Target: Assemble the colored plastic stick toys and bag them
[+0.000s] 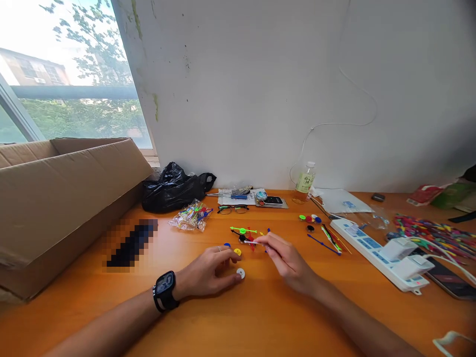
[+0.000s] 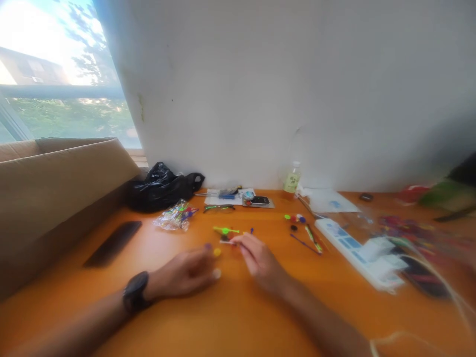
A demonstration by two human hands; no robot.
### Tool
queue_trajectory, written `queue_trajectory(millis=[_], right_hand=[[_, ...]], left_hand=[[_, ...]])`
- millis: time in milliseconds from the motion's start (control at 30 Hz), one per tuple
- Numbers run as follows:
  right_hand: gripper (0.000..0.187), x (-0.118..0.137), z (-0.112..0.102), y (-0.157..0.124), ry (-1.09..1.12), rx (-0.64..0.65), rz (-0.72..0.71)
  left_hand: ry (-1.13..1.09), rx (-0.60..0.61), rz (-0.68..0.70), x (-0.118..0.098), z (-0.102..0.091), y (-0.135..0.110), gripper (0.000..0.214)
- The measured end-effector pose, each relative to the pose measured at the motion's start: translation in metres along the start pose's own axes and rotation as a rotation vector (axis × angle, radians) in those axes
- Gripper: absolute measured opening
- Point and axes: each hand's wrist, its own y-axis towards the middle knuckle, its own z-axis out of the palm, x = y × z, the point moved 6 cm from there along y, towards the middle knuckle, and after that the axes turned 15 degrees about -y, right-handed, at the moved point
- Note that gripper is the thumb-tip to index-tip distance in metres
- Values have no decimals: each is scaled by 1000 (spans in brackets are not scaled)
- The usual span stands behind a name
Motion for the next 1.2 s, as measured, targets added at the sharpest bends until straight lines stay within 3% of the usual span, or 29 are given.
queue_trajectory(millis=[67, 267, 500, 600, 733, 800, 1000, 1100, 1200], right_hand=[[30, 5, 8, -4, 58, 58, -11], [32, 15, 22, -12, 64, 147, -67], [35, 13, 19, -12, -25, 107, -121], [36, 13, 20, -13, -68, 121, -145], [36, 14, 20, -14, -113, 127, -164], [35, 14, 21, -14, -134, 127, -168], [34, 13, 19, -13, -131, 102, -169], [26, 10, 17, -10, -19, 76, -69], [19, 0, 22, -8, 176, 68, 109]], left_hand=[[2, -25, -19, -2, -5, 0, 17], [-15, -8, -38, -3, -14, 2, 30], [65, 206, -69, 12, 2, -3, 45], [156, 109, -20, 12, -5, -2, 30], [214, -138, 79, 1, -29, -5, 20], [196, -158, 76, -2, -34, -7, 19], [285, -56, 88, 3, -26, -6, 19], [299, -127, 54, 10, -29, -4, 32], [228, -236, 65, 8, -35, -3, 26]])
